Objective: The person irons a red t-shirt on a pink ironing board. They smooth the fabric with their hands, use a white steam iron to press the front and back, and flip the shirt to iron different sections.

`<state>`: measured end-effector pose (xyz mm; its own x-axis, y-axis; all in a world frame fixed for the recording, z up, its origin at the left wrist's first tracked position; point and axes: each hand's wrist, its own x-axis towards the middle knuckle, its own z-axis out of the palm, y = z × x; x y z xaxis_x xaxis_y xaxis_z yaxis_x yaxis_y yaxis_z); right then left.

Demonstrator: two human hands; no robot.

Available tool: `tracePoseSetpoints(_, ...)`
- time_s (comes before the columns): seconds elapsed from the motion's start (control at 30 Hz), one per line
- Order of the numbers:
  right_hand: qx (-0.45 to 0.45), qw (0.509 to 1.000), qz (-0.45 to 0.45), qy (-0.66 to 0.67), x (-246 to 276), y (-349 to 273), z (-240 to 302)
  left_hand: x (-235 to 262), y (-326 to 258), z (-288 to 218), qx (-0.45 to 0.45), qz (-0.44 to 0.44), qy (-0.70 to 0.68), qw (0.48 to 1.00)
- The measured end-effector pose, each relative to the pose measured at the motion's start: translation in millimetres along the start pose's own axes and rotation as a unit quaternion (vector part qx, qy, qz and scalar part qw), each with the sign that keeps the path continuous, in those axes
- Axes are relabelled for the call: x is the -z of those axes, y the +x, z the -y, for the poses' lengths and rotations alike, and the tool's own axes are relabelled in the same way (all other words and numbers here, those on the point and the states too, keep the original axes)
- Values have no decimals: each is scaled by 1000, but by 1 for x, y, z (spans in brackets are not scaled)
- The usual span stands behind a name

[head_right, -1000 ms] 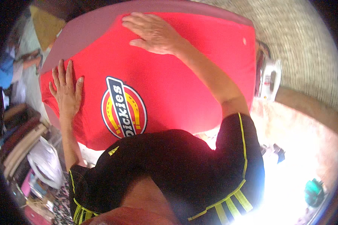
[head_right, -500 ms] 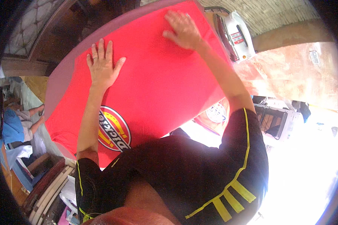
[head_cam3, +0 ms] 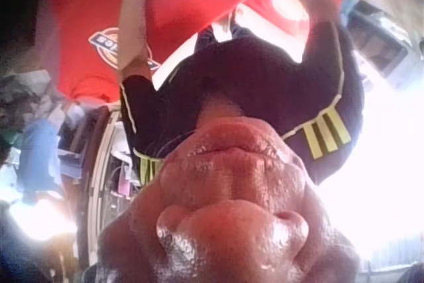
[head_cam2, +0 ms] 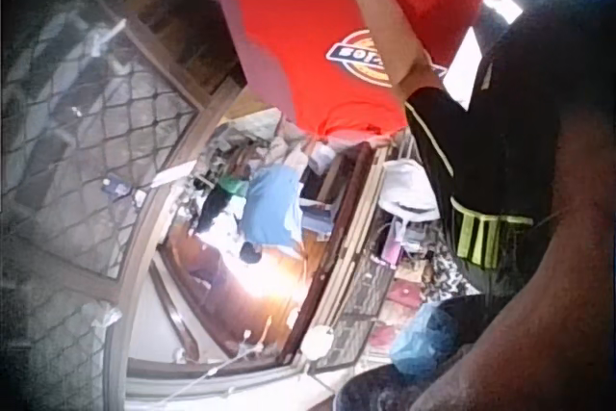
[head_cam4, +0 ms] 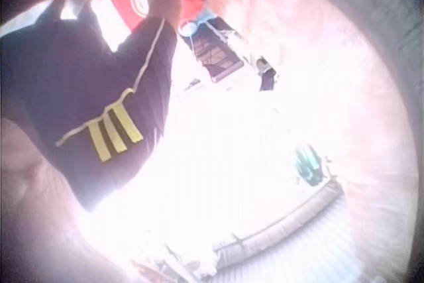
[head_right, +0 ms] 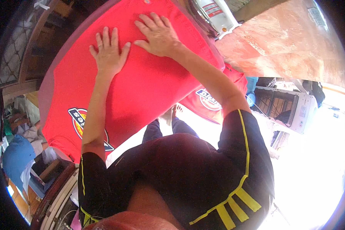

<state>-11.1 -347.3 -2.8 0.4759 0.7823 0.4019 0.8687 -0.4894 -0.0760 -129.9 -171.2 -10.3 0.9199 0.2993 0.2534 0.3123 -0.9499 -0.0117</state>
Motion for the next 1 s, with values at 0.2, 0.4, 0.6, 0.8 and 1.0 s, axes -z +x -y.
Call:
tracePoseSetpoints(0.2,-14,996,-51,-71,59,-72,-99,10,3,-97,-101,8,-46,994)
tracePoseSetpoints(0.4,-178,984,-18,16,100,-48,-201,24,-11,-165,-221,41,-100,969)
tracePoseSetpoints(0.6,-328,889,48,317,107,-4,-210,5,4,-149,-324,52,-337,883)
tracePoseSetpoints(0.8,-334,877,78,337,162,-11,-170,-22,116,-52,-48,-237,-101,965)
tracePoseSetpoints(1.0,-323,900,67,283,174,-39,-86,-43,184,-13,-33,-230,-144,962)
